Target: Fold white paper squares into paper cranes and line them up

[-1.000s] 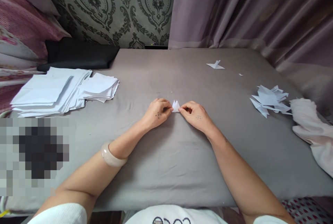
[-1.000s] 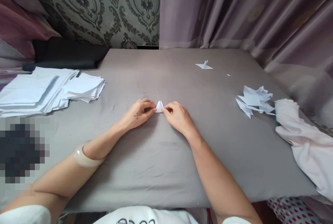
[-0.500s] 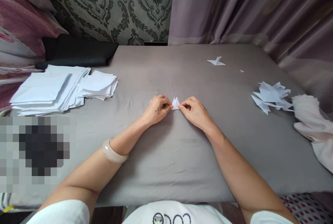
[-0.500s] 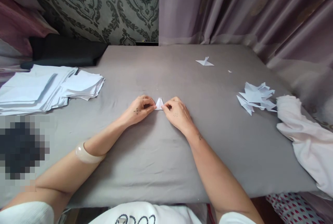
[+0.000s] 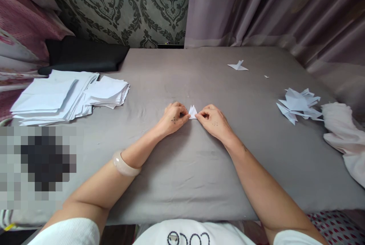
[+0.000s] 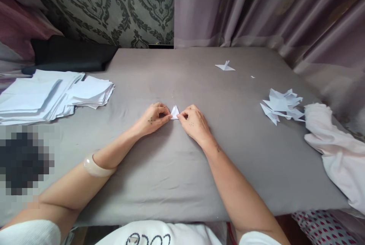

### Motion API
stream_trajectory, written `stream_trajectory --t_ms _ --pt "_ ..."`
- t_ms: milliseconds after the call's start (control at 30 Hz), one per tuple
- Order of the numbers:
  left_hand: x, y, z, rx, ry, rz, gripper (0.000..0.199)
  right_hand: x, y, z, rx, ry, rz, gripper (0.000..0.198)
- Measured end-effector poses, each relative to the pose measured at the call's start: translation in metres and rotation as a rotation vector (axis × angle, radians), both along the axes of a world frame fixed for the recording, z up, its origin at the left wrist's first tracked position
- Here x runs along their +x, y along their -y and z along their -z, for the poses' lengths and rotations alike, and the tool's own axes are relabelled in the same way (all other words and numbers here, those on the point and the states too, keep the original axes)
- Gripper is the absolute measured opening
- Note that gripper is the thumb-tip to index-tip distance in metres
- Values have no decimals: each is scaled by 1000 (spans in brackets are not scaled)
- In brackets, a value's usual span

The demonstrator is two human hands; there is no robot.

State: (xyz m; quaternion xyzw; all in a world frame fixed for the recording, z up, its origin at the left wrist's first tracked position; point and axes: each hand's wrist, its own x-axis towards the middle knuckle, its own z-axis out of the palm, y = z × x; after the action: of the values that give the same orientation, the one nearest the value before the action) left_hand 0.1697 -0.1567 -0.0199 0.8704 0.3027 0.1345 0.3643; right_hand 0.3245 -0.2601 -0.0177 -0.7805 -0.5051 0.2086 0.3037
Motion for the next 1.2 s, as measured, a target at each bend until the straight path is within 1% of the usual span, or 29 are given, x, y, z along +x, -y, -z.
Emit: stream_trajectory --t_ms 467,667,867,1067,1133,1200 --pt "4 6 -8 18 -73 -54 11 -6 -1 0 -53 92 25 22" --pt "7 8 -5 43 -74 -108 10 -9 1 0 -51 134 29 20" --pt "3 8 -4 44 -68 -91 9 -9 1 0 -59 165 25 19" --pt "-1 11 -1 151 -46 -55 10 -6 3 -1 -27 182 2 17" --pt "-2 14 0 235 -46 -9 9 -7 5 -2 -12 180 -9 12" --pt "-3 17 -1 355 -64 44 15 -10 7 -3 8 194 -38 8"
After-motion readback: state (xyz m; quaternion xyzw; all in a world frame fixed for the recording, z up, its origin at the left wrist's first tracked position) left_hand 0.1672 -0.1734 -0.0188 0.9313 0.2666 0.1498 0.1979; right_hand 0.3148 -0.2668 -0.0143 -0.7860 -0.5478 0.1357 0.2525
